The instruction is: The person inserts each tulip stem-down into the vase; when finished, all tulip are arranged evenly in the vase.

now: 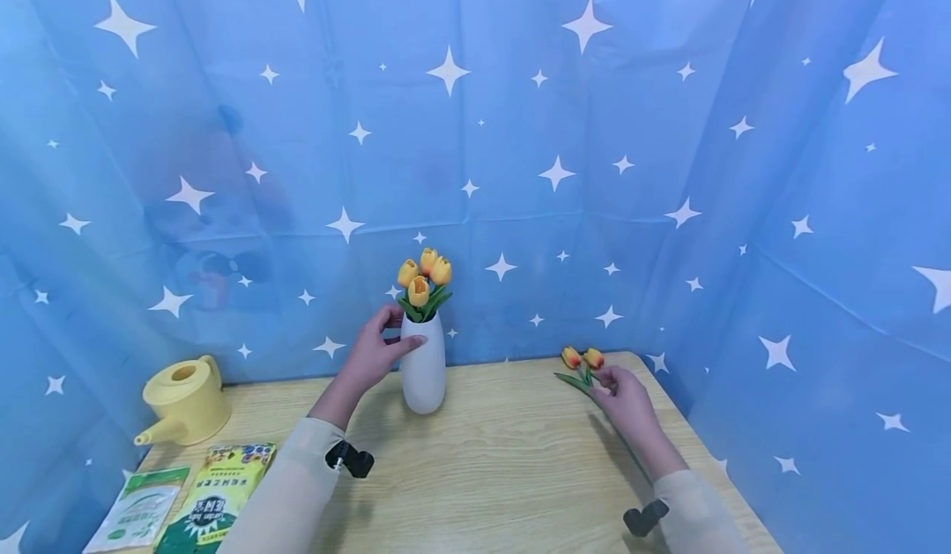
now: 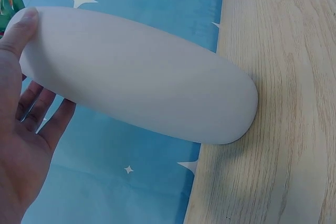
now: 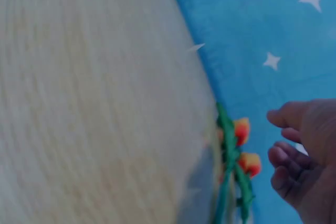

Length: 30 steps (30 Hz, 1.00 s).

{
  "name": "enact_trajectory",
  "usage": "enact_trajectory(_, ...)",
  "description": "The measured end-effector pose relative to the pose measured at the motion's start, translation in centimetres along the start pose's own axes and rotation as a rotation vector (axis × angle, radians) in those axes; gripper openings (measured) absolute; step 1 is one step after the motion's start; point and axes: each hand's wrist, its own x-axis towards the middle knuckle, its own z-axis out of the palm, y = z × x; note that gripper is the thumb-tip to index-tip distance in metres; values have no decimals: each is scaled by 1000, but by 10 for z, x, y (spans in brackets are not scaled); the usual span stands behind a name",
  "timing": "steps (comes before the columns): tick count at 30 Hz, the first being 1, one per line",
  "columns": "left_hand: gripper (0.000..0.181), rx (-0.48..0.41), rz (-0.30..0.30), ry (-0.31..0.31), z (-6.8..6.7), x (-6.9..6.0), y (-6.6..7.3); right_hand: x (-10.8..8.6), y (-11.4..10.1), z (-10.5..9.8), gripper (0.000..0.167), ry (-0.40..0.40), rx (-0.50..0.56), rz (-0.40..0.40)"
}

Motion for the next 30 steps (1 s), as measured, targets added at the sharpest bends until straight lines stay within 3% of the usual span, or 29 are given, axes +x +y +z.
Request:
enact_trajectory(8, 53, 13, 0, 2, 0, 0, -1, -5, 14, 9, 41, -4, -87, -10)
enact_trajectory(30, 54, 16, -17, 2, 0, -1, 2, -3, 29, 12, 36, -58, -156, 8)
